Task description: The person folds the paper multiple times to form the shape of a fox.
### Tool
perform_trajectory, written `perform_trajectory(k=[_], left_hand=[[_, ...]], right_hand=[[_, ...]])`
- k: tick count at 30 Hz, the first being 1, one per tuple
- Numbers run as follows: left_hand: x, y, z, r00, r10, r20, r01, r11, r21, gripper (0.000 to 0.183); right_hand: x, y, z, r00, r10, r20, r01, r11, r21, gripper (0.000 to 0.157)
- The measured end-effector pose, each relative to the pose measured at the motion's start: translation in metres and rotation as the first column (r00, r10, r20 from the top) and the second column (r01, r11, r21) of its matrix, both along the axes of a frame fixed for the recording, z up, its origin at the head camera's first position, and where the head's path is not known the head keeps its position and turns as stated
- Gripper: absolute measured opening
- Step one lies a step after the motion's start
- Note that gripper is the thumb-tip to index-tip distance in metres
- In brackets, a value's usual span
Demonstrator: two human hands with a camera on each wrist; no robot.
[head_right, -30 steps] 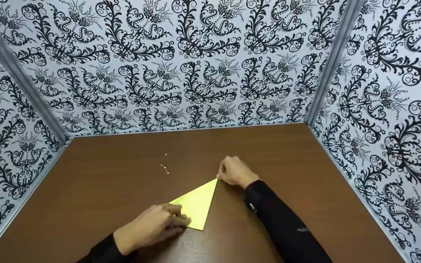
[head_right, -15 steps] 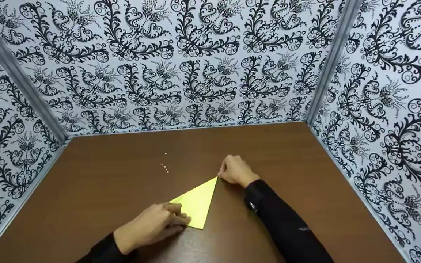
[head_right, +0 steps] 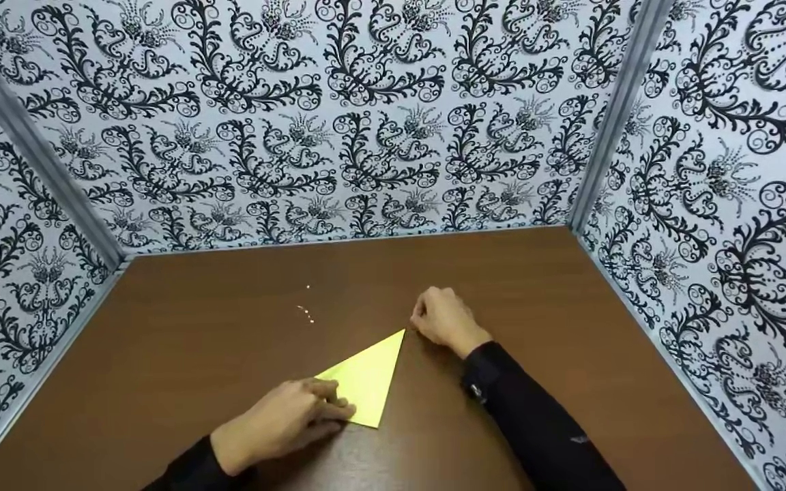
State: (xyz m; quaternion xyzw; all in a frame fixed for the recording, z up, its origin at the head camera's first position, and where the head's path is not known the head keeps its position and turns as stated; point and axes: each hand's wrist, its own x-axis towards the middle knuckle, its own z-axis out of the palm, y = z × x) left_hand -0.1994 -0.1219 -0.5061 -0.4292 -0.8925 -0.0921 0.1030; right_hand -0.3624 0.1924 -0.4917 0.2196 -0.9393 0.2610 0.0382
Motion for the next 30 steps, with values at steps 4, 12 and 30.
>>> perform_trajectory(k=[4, 12, 30], left_hand=[[0.000, 0.000, 0.001, 1.000, 0.001, -0.006, -0.001, 1.000, -0.005, 0.019], [0.000, 0.000, 0.000, 1.000, 0.000, -0.011, 0.000, 1.000, -0.008, 0.022], [0.001, 0.000, 0.001, 0.998, 0.039, 0.049, -0.037, 0.999, -0.038, 0.024]], right_hand=[[0.011, -0.007, 0.009, 0.999, 0.024, -0.035, -0.025, 1.000, -0.019, 0.008], [0.039, -0.022, 0.016, 0.984, 0.156, -0.084, -0.161, 0.986, -0.052, 0.006], [0.082, -0.047, -0.006, 0.954, 0.282, -0.101, -0.290, 0.954, -0.075, 0.005]])
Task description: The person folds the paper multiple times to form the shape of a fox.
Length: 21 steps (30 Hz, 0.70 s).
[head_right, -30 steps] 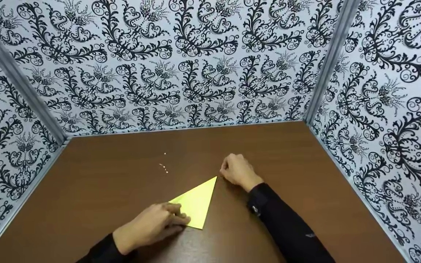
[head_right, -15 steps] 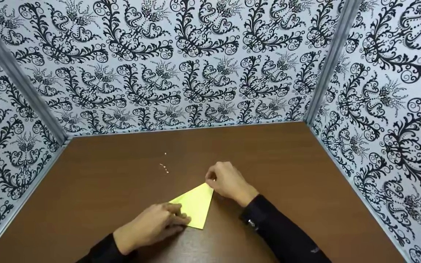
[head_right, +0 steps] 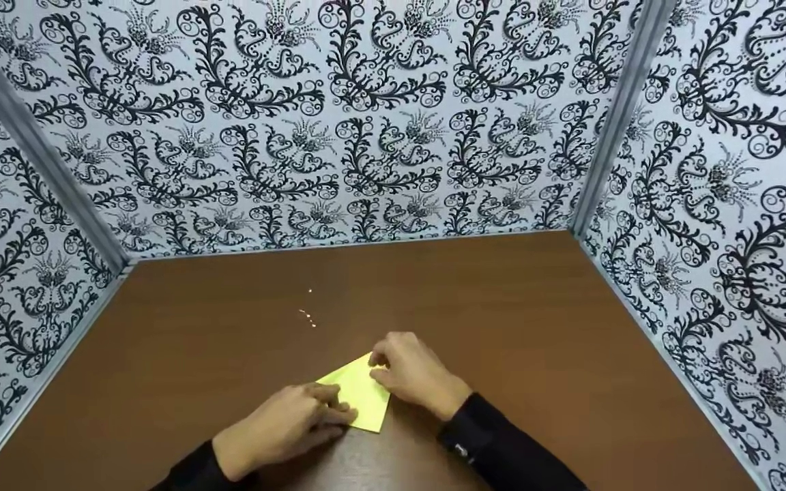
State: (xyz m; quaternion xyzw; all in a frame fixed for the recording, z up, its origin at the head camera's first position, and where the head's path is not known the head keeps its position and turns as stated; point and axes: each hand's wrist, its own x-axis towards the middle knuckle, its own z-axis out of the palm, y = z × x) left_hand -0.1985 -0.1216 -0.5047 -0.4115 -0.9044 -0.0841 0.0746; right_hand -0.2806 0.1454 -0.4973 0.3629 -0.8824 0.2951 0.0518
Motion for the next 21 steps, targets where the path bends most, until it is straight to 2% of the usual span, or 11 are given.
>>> perform_trajectory(k=[8, 18, 21], left_hand=[[-0.0007, 0.0001, -0.0011, 0.999, -0.018, -0.042, 0.018, 1.000, -0.001, 0.021], [-0.0002, 0.0000, -0.0023, 0.999, -0.009, -0.040, 0.009, 1.000, -0.002, 0.022], [0.0000, 0.0004, -0.0007, 1.000, 0.002, -0.011, -0.002, 1.000, 0.004, 0.021]], right_hand=[[0.0053, -0.0002, -0.0045, 0.999, 0.034, 0.020, -0.034, 0.999, 0.025, 0.007], [0.0082, 0.0003, -0.0038, 0.996, 0.043, 0.074, -0.047, 0.998, 0.049, 0.007], [0.0088, 0.0011, -0.0021, 0.995, 0.047, 0.086, -0.051, 0.997, 0.052, 0.006]])
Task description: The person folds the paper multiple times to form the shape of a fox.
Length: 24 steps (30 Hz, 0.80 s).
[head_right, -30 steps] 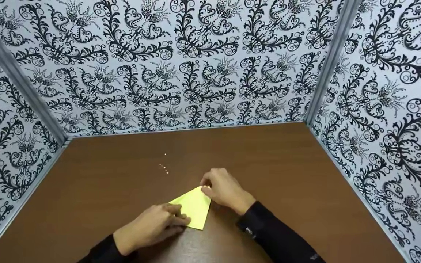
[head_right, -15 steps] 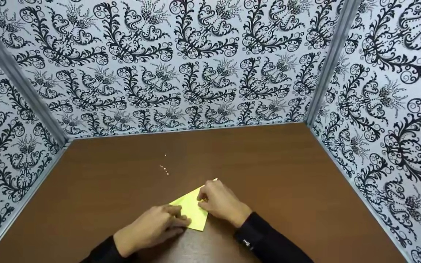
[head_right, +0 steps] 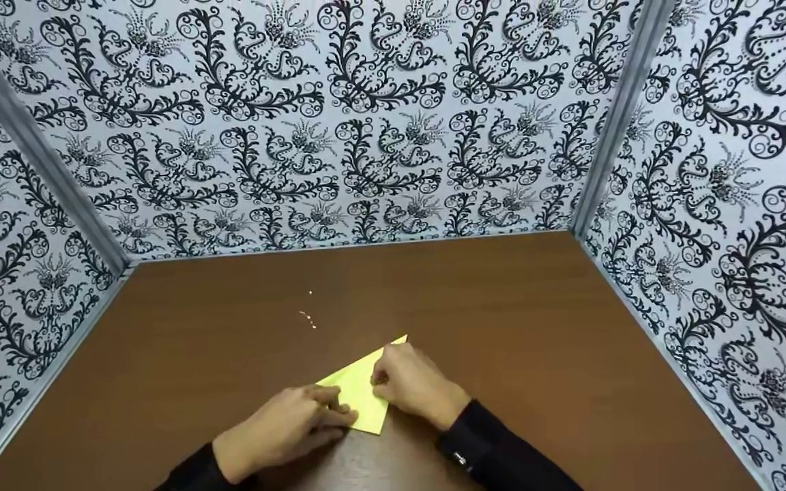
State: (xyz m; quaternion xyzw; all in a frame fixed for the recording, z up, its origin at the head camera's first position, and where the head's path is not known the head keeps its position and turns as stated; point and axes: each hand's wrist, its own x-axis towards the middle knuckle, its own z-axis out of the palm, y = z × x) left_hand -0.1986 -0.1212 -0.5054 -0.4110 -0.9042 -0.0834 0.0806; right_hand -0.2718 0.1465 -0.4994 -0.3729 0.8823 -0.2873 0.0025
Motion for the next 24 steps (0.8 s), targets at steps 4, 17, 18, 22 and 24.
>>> perform_trajectory(k=[4, 17, 18, 22, 24], left_hand=[[0.0004, 0.0003, 0.0010, 0.999, 0.004, 0.036, -0.004, 1.000, 0.015, 0.021], [-0.0006, -0.0006, 0.0021, 0.999, -0.016, 0.037, 0.015, 0.999, 0.029, 0.015], [-0.0011, -0.0007, 0.0022, 0.999, -0.017, 0.036, 0.015, 0.999, 0.033, 0.014], [-0.0040, -0.0015, 0.0033, 0.998, -0.003, 0.057, 0.000, 0.998, 0.055, 0.011], [-0.0057, -0.0022, 0.0039, 0.997, 0.010, 0.075, -0.015, 0.997, 0.072, 0.011]], right_hand=[[0.0005, 0.0012, 0.0005, 1.000, 0.005, 0.009, -0.005, 1.000, 0.006, 0.007], [0.0014, 0.0020, -0.0026, 0.998, 0.025, -0.049, -0.025, 1.000, -0.012, 0.008], [0.0012, 0.0021, -0.0026, 0.999, 0.023, -0.049, -0.024, 1.000, -0.012, 0.008], [0.0001, 0.0022, -0.0023, 0.999, 0.023, -0.044, -0.024, 1.000, -0.015, 0.008], [-0.0006, 0.0024, -0.0021, 0.999, 0.025, -0.042, -0.026, 1.000, -0.017, 0.008]])
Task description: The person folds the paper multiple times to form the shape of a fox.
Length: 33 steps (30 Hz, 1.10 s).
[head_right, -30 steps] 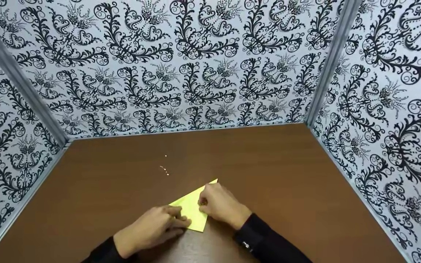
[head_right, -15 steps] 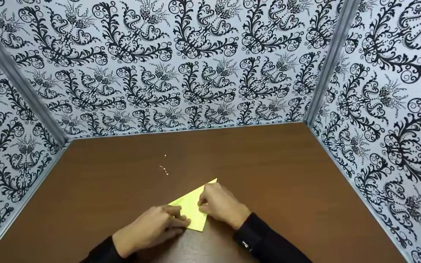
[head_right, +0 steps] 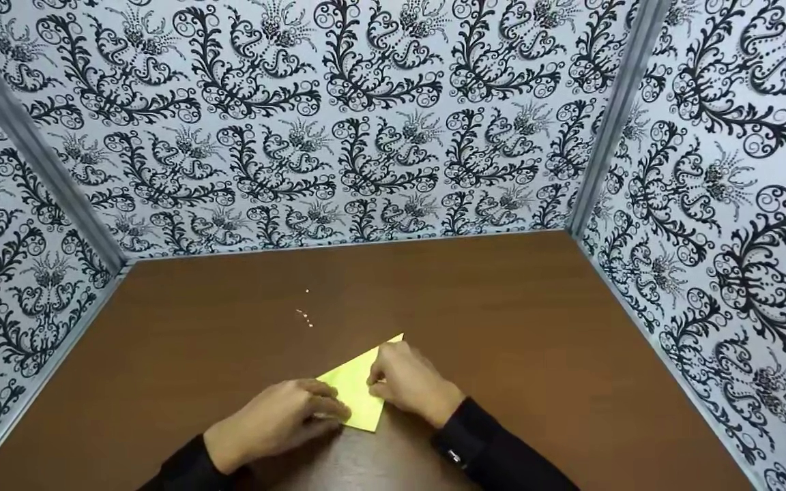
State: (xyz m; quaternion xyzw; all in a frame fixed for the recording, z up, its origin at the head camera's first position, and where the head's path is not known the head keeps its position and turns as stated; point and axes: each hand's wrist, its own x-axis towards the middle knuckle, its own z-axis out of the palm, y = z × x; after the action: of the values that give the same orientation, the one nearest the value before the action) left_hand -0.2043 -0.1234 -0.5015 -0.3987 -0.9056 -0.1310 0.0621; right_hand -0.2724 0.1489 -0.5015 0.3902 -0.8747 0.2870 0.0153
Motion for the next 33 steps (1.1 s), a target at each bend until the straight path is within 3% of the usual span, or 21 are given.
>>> perform_trajectory(k=[6, 12, 17, 24, 33], left_hand=[[-0.008, -0.005, 0.005, 1.000, 0.026, 0.010, -0.026, 0.999, 0.031, 0.014], [-0.023, -0.009, 0.013, 1.000, 0.027, -0.009, -0.026, 0.999, 0.026, 0.016], [-0.034, -0.009, 0.020, 1.000, 0.018, 0.022, -0.018, 1.000, 0.004, 0.019], [-0.049, -0.007, 0.023, 0.999, -0.034, 0.010, 0.035, 0.997, -0.066, 0.016], [-0.054, -0.009, 0.017, 0.993, -0.114, 0.003, 0.114, 0.983, -0.141, 0.009]], right_hand=[[-0.001, 0.000, -0.001, 1.000, 0.001, 0.004, -0.001, 1.000, -0.005, 0.007], [0.000, 0.001, -0.003, 1.000, -0.003, -0.025, 0.003, 1.000, 0.003, 0.007], [0.000, 0.000, -0.004, 0.999, 0.001, -0.032, -0.001, 1.000, 0.008, 0.007], [-0.001, -0.001, -0.003, 0.999, -0.001, -0.037, 0.001, 1.000, 0.012, 0.008], [-0.001, -0.001, -0.002, 1.000, -0.006, -0.016, 0.006, 1.000, 0.013, 0.008]])
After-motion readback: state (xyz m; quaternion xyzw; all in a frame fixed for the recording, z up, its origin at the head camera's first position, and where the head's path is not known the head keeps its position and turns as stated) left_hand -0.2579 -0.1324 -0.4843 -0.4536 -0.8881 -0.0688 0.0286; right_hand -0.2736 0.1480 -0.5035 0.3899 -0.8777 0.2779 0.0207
